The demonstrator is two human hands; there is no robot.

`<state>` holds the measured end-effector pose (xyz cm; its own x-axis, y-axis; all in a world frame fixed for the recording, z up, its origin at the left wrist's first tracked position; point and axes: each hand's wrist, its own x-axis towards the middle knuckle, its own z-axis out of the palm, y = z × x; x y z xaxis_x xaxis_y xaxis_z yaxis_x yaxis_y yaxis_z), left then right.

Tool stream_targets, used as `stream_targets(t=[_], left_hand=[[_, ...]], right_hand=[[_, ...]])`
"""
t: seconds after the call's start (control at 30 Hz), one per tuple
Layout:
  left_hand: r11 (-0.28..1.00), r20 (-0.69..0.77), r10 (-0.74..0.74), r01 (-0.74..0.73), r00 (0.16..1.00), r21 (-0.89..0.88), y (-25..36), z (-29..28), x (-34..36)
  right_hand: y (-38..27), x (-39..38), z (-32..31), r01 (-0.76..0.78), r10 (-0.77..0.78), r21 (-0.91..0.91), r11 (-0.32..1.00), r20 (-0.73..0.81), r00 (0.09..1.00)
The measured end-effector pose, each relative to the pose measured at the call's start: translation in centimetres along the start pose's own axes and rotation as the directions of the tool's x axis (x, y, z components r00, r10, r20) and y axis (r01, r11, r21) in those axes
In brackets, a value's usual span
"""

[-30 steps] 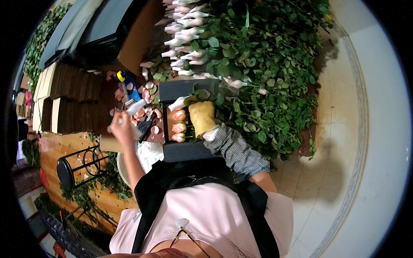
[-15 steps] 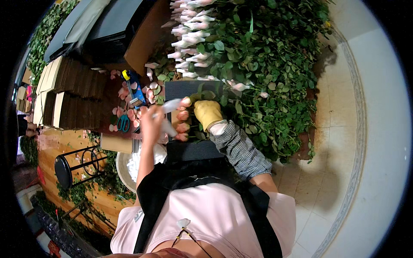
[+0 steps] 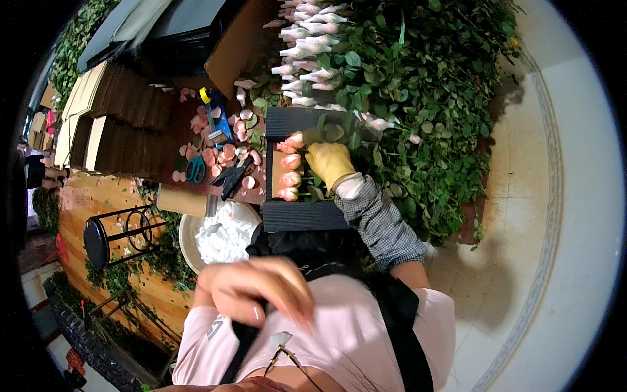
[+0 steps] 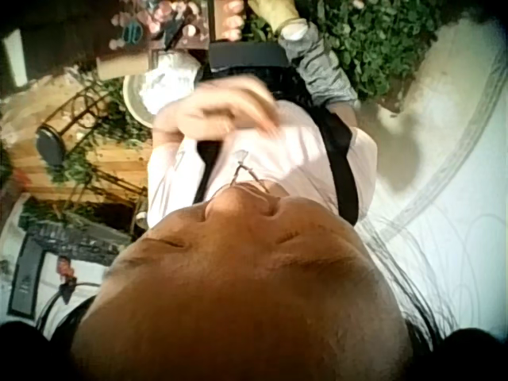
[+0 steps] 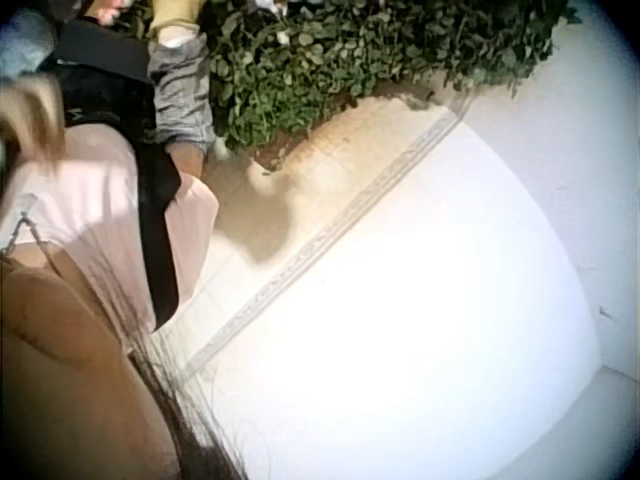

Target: The person arranges pink artificial flowers and green leaves into a black rectangular tray. They use a stapler to secure the arrangement and then place the tray into a cardboard box. The person also handles a roll of white packing material.

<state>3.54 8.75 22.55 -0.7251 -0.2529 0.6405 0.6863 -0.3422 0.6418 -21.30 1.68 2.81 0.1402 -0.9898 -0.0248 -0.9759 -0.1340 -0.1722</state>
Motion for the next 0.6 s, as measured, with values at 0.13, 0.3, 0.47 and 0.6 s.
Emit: stream_targets(t=[0.13,0.3,0.47,0.6], left_hand=[[0.839,0.218,0.051,0.077,0.975,-0.538,-2.1,3.7,4.0],[0.800,0.462,0.107,0.200,0.881,-0.566,-4.5,3.1,2.7],[0.765,0.185,0.141,0.011,0.973,-0.644,-2.2,4.1,4.5],[0.689,0.324,0.145,0.139,0.935,-0.711,-3.9,3.5,3.6]], right_hand=[[0.0,0.2,-0.1,-0.032,0.032,0.000,1.000,0.048,0.998],[-0.4,0.3,-0.6,-0.046,0.047,-0.012,0.999,0.069,0.996],[-0.3,0.4,-0.6,-0.075,0.078,-0.029,0.997,0.111,0.991],[-0.5,0.5,-1.0,-0.090,0.093,-0.032,0.995,0.137,0.986]])
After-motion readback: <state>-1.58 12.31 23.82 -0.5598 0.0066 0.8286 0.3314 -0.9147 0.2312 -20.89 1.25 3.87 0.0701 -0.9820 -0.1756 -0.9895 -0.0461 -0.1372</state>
